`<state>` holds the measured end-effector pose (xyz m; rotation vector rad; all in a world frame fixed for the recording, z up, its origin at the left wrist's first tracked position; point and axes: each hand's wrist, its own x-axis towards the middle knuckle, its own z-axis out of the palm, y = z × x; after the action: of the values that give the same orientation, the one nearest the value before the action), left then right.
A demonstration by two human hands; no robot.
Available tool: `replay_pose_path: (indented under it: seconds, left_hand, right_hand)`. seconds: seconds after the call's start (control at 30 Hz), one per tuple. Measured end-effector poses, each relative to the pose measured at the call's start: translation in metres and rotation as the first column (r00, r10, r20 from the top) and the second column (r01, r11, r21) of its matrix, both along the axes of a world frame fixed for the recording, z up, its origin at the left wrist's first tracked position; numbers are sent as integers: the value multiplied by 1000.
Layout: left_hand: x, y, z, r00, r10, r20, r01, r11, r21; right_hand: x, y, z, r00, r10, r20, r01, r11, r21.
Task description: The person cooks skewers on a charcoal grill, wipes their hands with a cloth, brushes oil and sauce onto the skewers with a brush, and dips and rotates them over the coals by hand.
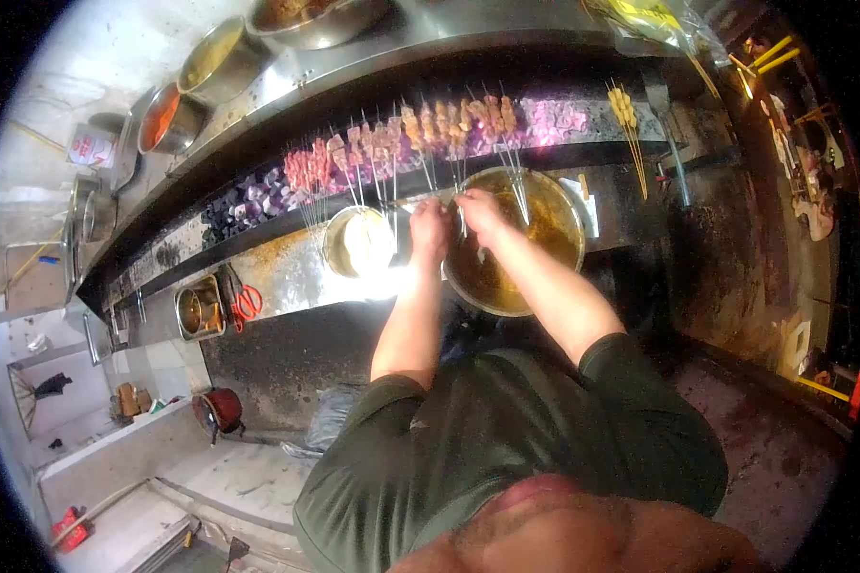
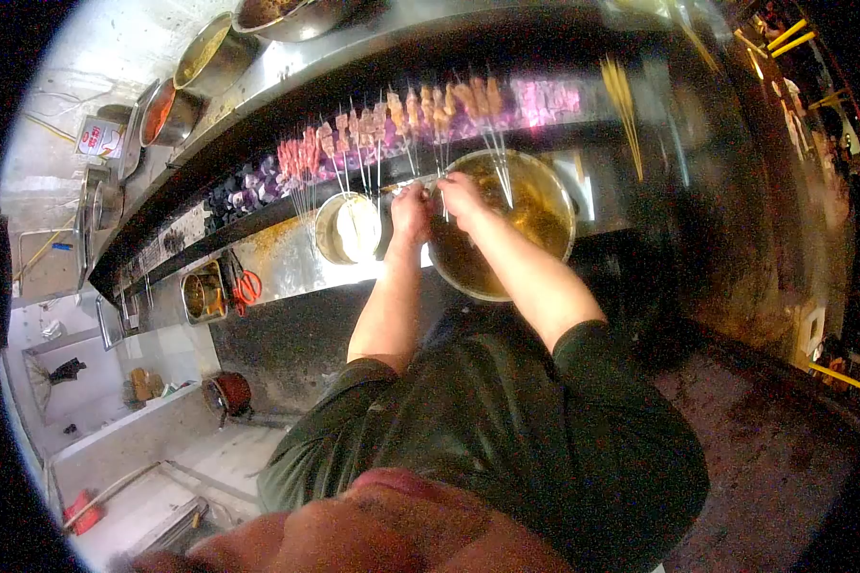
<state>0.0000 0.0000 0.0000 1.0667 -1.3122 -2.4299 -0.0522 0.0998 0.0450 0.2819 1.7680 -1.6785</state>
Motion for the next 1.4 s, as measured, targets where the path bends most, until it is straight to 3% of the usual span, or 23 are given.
replay_pose_path:
  seconds: [0.17, 0.37, 0.47, 0.57, 0.77, 0.97, 1.07, 1.17, 1.4]
  left_hand:
    - [-4, -4, 17, 998, 42, -39, -32, 974, 223]
    - [-5, -2, 21, 999, 21, -37, -9, 960, 279]
    - [-2, -6, 7, 989, -67, -129, 94, 971, 220]
    - [-2, -4, 12, 995, -98, -27, 99, 993, 59]
    - [-3, -1, 18, 990, -106, 91, 113, 990, -80]
    - [-2, 1, 22, 990, -112, 84, 120, 989, -90]
    - [-2, -1, 19, 995, -99, 20, 99, 994, 36]
    - [-4, -5, 4, 996, -33, -78, 44, 988, 148]
    - [-2, 0, 24, 997, -15, -81, 39, 951, 306]
  right_hand:
    - [-2, -2, 3, 1000, 5, -24, -7, 998, -69]
    - [-3, -2, -16, 995, 58, -77, -58, 998, -7]
    - [-7, -4, -27, 985, 106, -140, -100, 994, 46]
    - [-8, -2, -18, 978, 158, -135, -143, 983, 115]
    - [-9, -3, -30, 936, 198, -292, -133, 965, 226]
    - [-9, -2, -27, 934, 201, -295, -136, 964, 227]
    - [-9, 0, -19, 953, 192, -236, -141, 966, 217]
    - [-9, 2, -30, 943, 154, -297, -95, 974, 204]
    - [-11, 4, -20, 960, 177, -217, -137, 973, 188]
